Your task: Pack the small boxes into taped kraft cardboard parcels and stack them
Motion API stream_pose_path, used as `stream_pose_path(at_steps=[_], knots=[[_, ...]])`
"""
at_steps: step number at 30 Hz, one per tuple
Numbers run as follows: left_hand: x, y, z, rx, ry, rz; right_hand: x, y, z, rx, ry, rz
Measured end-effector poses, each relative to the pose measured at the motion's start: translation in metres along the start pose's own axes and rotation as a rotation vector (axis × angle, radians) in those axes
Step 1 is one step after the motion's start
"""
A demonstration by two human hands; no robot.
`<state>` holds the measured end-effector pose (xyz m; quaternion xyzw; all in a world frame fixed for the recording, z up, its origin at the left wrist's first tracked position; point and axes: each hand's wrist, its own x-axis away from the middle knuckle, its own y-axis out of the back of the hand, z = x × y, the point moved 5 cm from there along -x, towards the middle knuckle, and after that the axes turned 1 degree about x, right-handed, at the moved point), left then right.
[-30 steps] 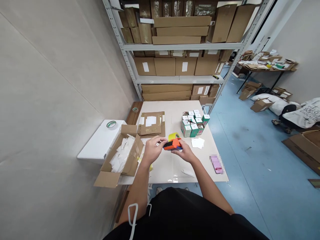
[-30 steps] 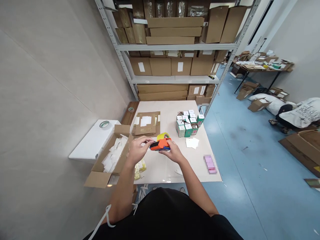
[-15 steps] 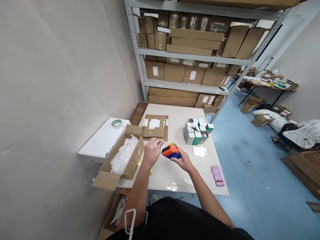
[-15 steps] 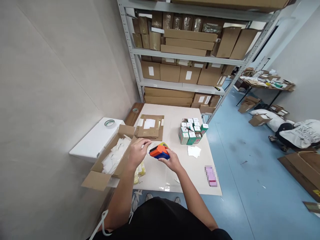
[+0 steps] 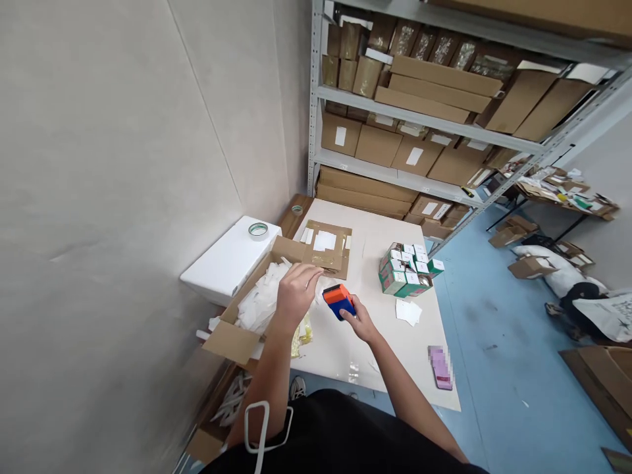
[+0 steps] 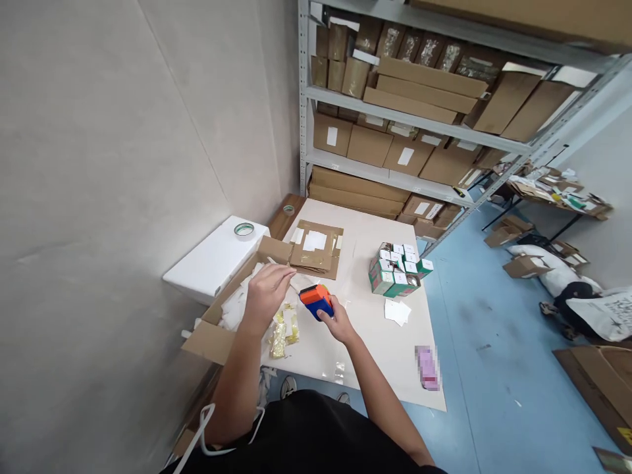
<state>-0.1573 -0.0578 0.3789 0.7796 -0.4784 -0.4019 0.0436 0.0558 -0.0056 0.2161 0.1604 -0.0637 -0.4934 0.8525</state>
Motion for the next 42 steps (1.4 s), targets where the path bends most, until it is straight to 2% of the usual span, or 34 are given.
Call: stream_pose_path(at_steps=[2,7,11,16,22,27,32,35,38,42], knots=[[0.006,0.003,0.009,-0.031,0.020,-0.058,-0.013,-0.012,0.001,-0.014,-0.025,-0.034],[0.028,0.014,0.028,-0.083,0.012,-0.076,-0.047,-0.028,-0.001,0.056,-0.128,-0.277],[0.032,0.049,0.043,-0.109,0.027,-0.191,-0.072,-0.047,0.001,0.048,-0.107,-0.299],[0.040,0.098,0.068,-0.089,0.133,-0.360,-0.108,-0.086,0.021,0.057,0.017,-0.190],[0.075,0.145,0.091,-0.174,0.220,-0.485,-0.155,-0.161,0.050,0.183,0.172,0.018],[0.108,0.182,0.105,-0.293,0.299,-0.562,-0.198,-0.235,0.057,0.321,0.291,0.138],[0.134,0.207,0.110,-0.361,0.382,-0.590,-0.238,-0.313,0.062,0.584,0.285,0.247],[0.143,0.216,0.109,-0.395,0.419,-0.586,-0.248,-0.344,0.069,0.737,0.271,0.284],[0.148,0.219,0.109,-0.404,0.444,-0.559,-0.246,-0.352,0.078,0.790,0.275,0.302],[0.145,0.214,0.114,-0.368,0.449,-0.532,-0.232,-0.328,0.088,0.665,0.376,0.220]])
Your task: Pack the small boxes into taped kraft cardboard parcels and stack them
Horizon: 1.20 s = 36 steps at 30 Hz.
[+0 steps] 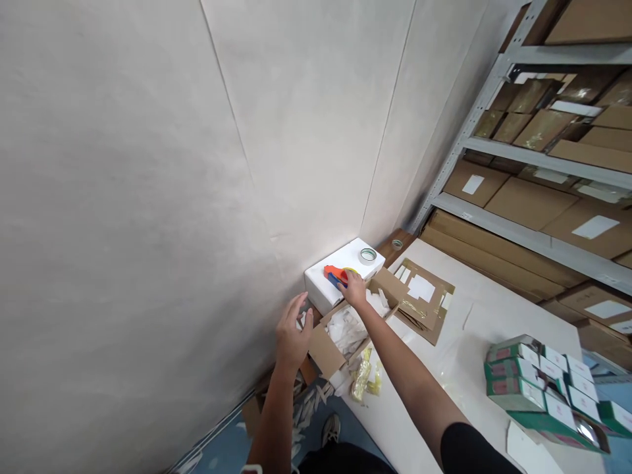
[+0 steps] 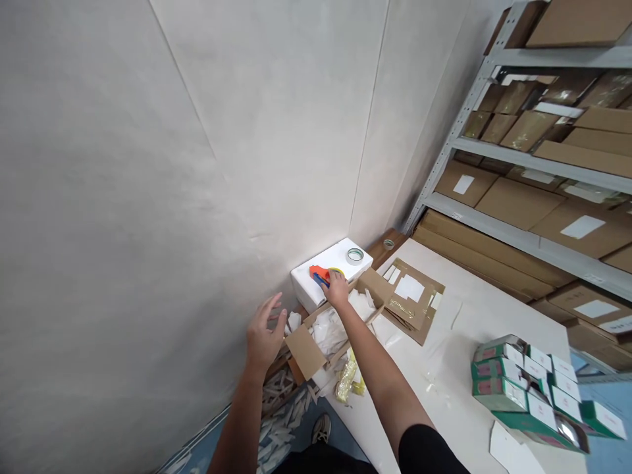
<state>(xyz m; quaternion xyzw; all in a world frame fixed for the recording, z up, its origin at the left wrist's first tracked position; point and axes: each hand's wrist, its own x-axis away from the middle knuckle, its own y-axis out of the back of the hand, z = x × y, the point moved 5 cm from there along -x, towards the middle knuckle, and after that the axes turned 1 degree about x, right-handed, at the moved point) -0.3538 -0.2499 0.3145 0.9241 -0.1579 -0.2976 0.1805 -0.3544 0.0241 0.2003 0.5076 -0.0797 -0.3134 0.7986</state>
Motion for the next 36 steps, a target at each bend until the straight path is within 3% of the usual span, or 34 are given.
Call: stream_pose_path(at_steps=[3,7,10,14,20,24,27,31,36], knots=[[-0.005,-0.021,-0.003,0.051,-0.008,0.055,0.025,0.029,-0.009,-0.113,0.093,-0.115],[-0.012,-0.070,-0.020,0.127,-0.086,0.176,0.069,0.075,-0.039,-0.184,0.072,-0.266],[-0.012,-0.119,-0.043,0.187,-0.165,0.308,0.106,0.108,-0.076,-0.177,-0.028,-0.354],[0.007,-0.190,-0.078,0.296,-0.199,0.530,0.170,0.143,-0.146,-0.154,-0.245,-0.421],[0.069,-0.290,-0.134,0.408,-0.222,0.861,0.305,0.175,-0.237,-0.106,-0.594,-0.502],[0.122,-0.342,-0.177,0.433,-0.269,1.091,0.397,0.194,-0.270,-0.085,-0.803,-0.557],[0.163,-0.370,-0.210,0.451,-0.319,1.219,0.453,0.209,-0.290,-0.082,-0.909,-0.610],[0.210,-0.397,-0.241,0.419,-0.368,1.307,0.498,0.231,-0.329,-0.096,-0.975,-0.650],[0.254,-0.430,-0.259,0.298,-0.361,1.344,0.519,0.256,-0.396,-0.162,-0.962,-0.627]])
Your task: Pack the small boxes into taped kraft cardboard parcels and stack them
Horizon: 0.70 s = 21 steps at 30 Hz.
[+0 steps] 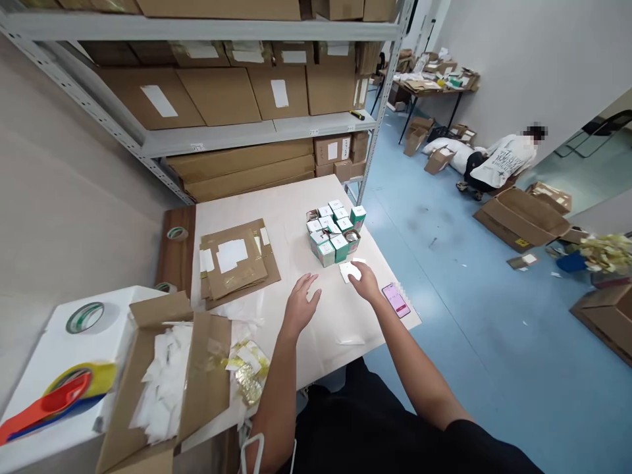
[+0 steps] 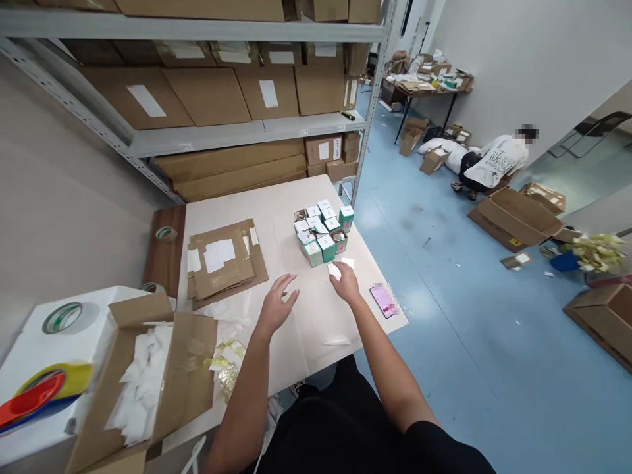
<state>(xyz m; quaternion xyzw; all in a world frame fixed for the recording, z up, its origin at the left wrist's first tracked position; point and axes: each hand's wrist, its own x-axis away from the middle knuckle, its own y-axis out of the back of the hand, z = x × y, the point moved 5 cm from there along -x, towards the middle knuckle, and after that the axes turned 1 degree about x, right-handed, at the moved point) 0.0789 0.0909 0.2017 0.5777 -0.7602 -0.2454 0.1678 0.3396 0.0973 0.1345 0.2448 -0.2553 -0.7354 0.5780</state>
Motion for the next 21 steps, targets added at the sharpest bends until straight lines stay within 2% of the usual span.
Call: stream_pose_path(at_steps=[4,9,12,14,16,18,21], knots=[[-0.035,-0.045,0.011,-0.072,0.085,0.084,-0.046,0.006,-0.034,-0.073,-0.016,0.059],[-0.111,-0.096,0.042,-0.156,0.165,0.182,-0.085,-0.009,-0.058,-0.176,0.010,0.161],[-0.161,-0.112,0.059,-0.194,0.239,0.126,-0.095,-0.027,-0.065,-0.195,0.012,0.233],[-0.183,-0.118,0.072,-0.224,0.341,0.077,-0.097,-0.039,-0.068,-0.205,0.004,0.279],[-0.191,-0.125,0.086,-0.240,0.460,0.094,-0.097,-0.051,-0.072,-0.220,-0.012,0.326],[-0.185,-0.132,0.098,-0.228,0.536,0.131,-0.096,-0.063,-0.078,-0.238,-0.041,0.376],[-0.164,-0.142,0.110,-0.171,0.504,0.075,-0.094,-0.082,-0.087,-0.268,-0.112,0.440]])
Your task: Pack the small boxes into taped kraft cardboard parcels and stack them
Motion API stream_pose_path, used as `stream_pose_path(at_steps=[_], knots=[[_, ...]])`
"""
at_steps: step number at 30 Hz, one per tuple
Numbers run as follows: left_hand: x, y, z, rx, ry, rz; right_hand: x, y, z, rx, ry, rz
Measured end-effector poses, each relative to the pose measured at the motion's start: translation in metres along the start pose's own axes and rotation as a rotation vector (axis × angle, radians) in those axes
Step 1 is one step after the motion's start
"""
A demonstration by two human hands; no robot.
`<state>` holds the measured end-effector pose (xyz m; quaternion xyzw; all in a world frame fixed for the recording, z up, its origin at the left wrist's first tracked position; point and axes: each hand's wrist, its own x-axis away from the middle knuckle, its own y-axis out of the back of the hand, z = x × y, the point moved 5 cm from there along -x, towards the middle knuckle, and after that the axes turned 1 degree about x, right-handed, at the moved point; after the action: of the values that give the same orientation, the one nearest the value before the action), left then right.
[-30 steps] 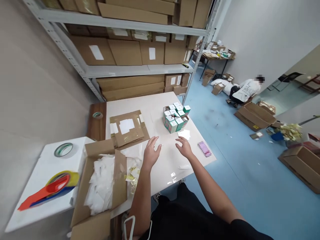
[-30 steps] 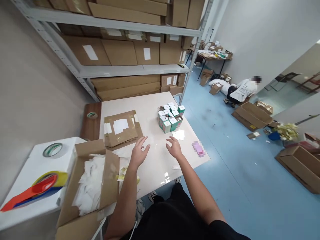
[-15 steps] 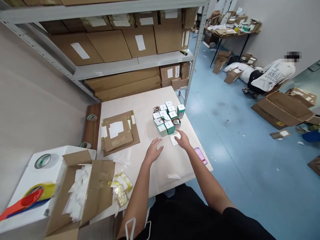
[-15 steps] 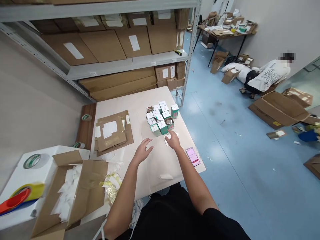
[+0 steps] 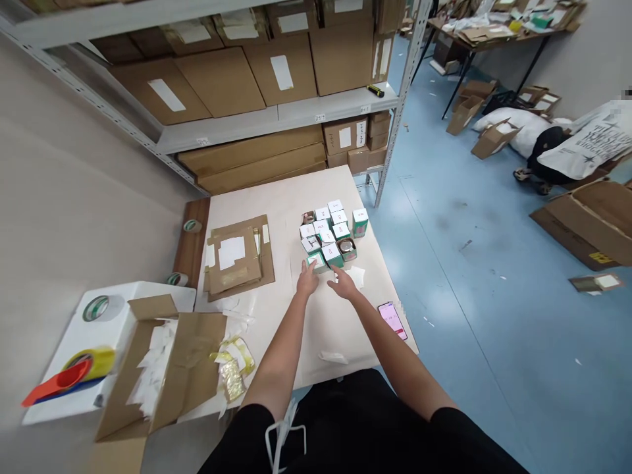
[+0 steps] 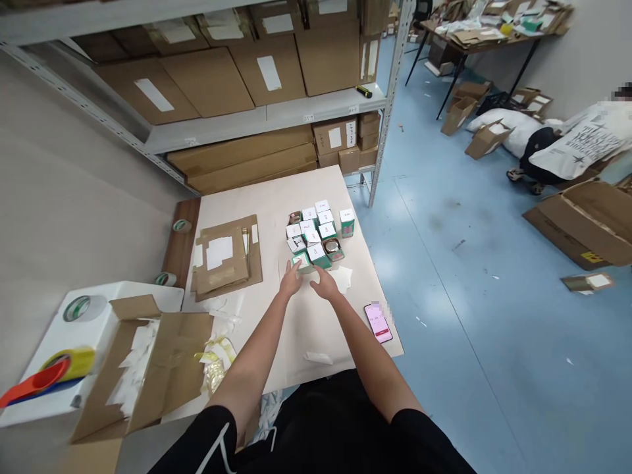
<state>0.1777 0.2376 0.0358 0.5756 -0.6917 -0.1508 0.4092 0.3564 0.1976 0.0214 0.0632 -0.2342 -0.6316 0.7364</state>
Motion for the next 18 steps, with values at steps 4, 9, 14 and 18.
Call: stream_pose_path(at_steps=[4,9,14,18], knots=[[0.021,-0.018,0.021,0.172,-0.065,-0.088,-0.010,-0.026,-0.012,-0.078,-0.029,0.026],[0.038,-0.040,0.042,0.372,-0.026,-0.110,-0.012,-0.055,-0.020,-0.077,-0.020,-0.018],[0.056,-0.045,0.055,0.524,-0.013,-0.162,0.004,-0.066,-0.032,0.012,-0.168,-0.099],[0.074,-0.031,0.069,0.539,-0.019,-0.202,0.021,-0.080,-0.023,0.039,-0.153,-0.122]])
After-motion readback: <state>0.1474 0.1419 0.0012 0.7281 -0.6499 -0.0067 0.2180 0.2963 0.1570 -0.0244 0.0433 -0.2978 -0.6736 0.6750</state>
